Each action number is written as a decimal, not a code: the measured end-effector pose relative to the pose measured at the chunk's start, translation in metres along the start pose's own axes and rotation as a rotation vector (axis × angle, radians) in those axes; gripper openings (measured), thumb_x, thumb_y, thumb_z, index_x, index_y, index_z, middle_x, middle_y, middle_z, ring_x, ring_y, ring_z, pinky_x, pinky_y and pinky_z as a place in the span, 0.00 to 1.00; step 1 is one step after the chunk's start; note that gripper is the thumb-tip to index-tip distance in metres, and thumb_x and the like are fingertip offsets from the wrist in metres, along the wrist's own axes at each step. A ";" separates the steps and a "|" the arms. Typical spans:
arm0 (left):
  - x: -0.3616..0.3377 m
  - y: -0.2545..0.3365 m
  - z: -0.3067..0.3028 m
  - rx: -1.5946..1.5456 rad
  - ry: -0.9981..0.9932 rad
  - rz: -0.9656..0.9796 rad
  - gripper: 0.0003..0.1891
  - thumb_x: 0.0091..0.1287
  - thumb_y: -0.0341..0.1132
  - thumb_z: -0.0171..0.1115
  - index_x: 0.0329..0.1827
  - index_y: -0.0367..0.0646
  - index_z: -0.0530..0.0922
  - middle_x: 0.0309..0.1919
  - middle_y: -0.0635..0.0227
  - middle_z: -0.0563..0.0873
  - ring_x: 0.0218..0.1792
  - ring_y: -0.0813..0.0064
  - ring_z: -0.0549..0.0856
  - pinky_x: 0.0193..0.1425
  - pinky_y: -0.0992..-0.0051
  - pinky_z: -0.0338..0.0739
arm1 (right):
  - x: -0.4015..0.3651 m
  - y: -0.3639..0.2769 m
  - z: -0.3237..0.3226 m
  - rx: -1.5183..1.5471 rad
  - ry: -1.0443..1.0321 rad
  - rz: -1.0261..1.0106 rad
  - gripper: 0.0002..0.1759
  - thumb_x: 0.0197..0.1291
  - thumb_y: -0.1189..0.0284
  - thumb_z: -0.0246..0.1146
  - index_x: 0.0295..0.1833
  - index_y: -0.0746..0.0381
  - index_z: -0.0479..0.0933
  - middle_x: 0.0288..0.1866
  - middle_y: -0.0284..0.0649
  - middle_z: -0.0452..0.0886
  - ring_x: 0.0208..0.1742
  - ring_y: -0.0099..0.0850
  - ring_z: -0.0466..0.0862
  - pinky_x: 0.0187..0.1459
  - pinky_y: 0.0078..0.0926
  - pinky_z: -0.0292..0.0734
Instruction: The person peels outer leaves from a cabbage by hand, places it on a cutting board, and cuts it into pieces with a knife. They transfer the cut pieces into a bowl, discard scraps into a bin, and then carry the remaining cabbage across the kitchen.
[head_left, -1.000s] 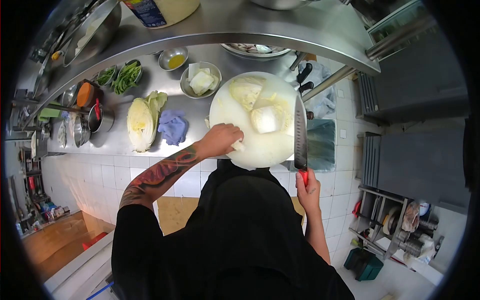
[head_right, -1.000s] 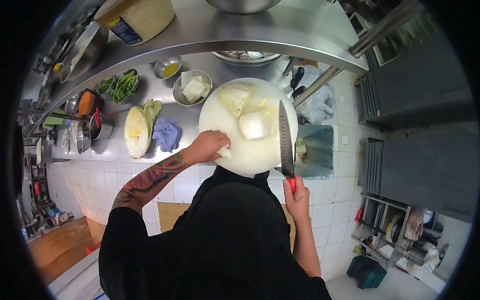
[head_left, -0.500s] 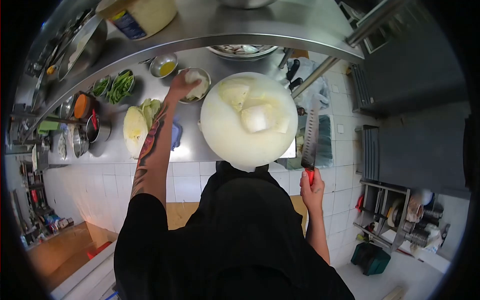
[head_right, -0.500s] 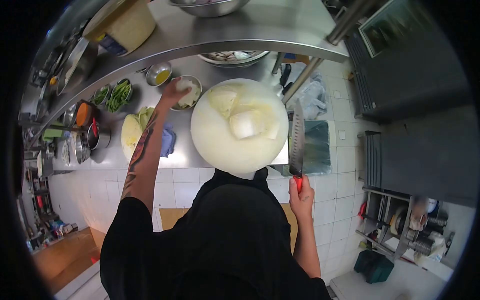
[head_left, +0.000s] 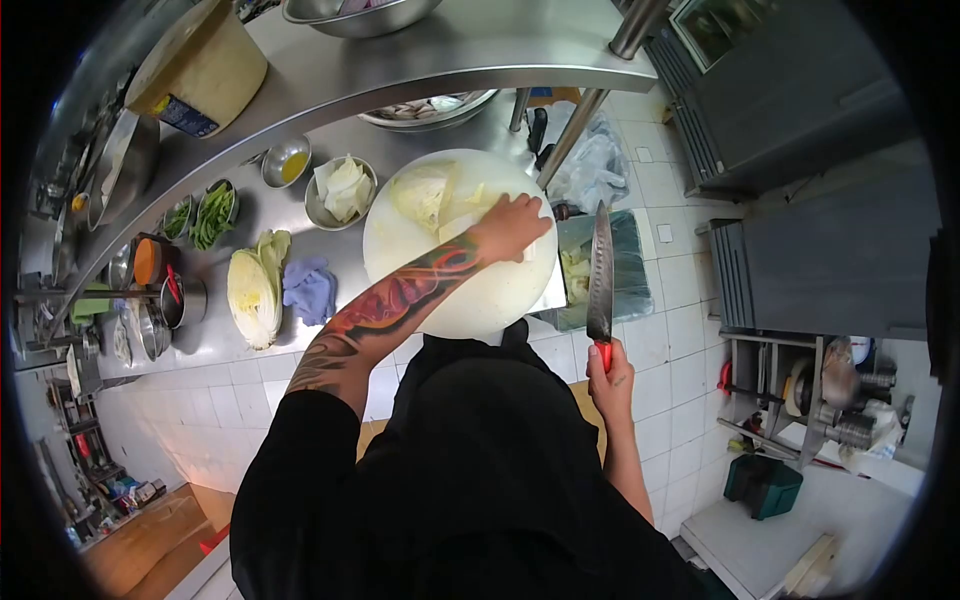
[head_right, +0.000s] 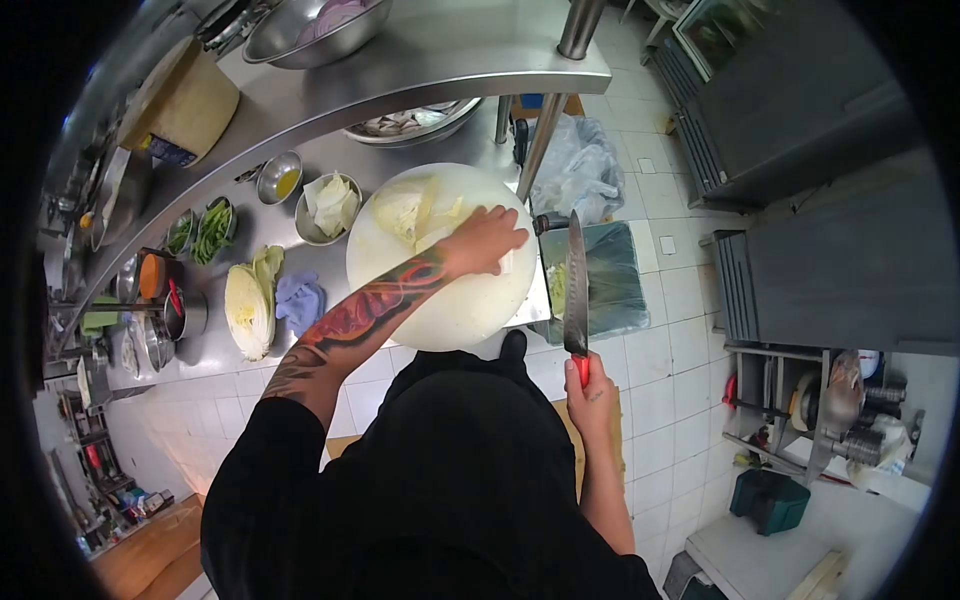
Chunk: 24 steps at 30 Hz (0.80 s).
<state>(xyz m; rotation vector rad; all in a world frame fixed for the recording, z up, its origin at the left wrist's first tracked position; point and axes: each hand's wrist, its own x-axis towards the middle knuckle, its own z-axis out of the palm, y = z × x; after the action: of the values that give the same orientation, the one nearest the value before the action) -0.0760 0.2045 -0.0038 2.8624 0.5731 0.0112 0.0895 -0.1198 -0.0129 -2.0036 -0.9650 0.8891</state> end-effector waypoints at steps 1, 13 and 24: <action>0.005 -0.008 0.000 0.002 -0.003 0.001 0.22 0.60 0.38 0.83 0.56 0.48 0.86 0.52 0.59 0.86 0.61 0.53 0.86 0.67 0.52 0.78 | 0.003 0.005 0.001 0.006 0.026 -0.016 0.13 0.84 0.64 0.63 0.60 0.62 0.79 0.25 0.30 0.77 0.19 0.17 0.72 0.21 0.22 0.67; -0.215 -0.227 -0.024 -0.949 1.124 -0.617 0.22 0.76 0.37 0.77 0.67 0.36 0.84 0.64 0.56 0.90 0.58 0.67 0.92 0.60 0.66 0.88 | 0.002 0.001 0.000 -0.082 -0.063 -0.045 0.16 0.80 0.64 0.67 0.62 0.63 0.81 0.29 0.49 0.84 0.29 0.42 0.87 0.36 0.40 0.79; -0.135 0.013 -0.001 -0.211 0.380 -0.338 0.49 0.63 0.46 0.82 0.87 0.47 0.68 0.80 0.55 0.75 0.78 0.50 0.75 0.80 0.52 0.72 | 0.031 -0.033 0.021 -0.137 -0.166 -0.120 0.18 0.80 0.61 0.67 0.63 0.65 0.81 0.33 0.58 0.87 0.36 0.58 0.90 0.38 0.44 0.82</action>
<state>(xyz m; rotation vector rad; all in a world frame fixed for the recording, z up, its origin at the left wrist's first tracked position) -0.1955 0.1416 0.0046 2.5344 1.0518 0.5350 0.0758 -0.0725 -0.0043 -1.9846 -1.2554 0.9567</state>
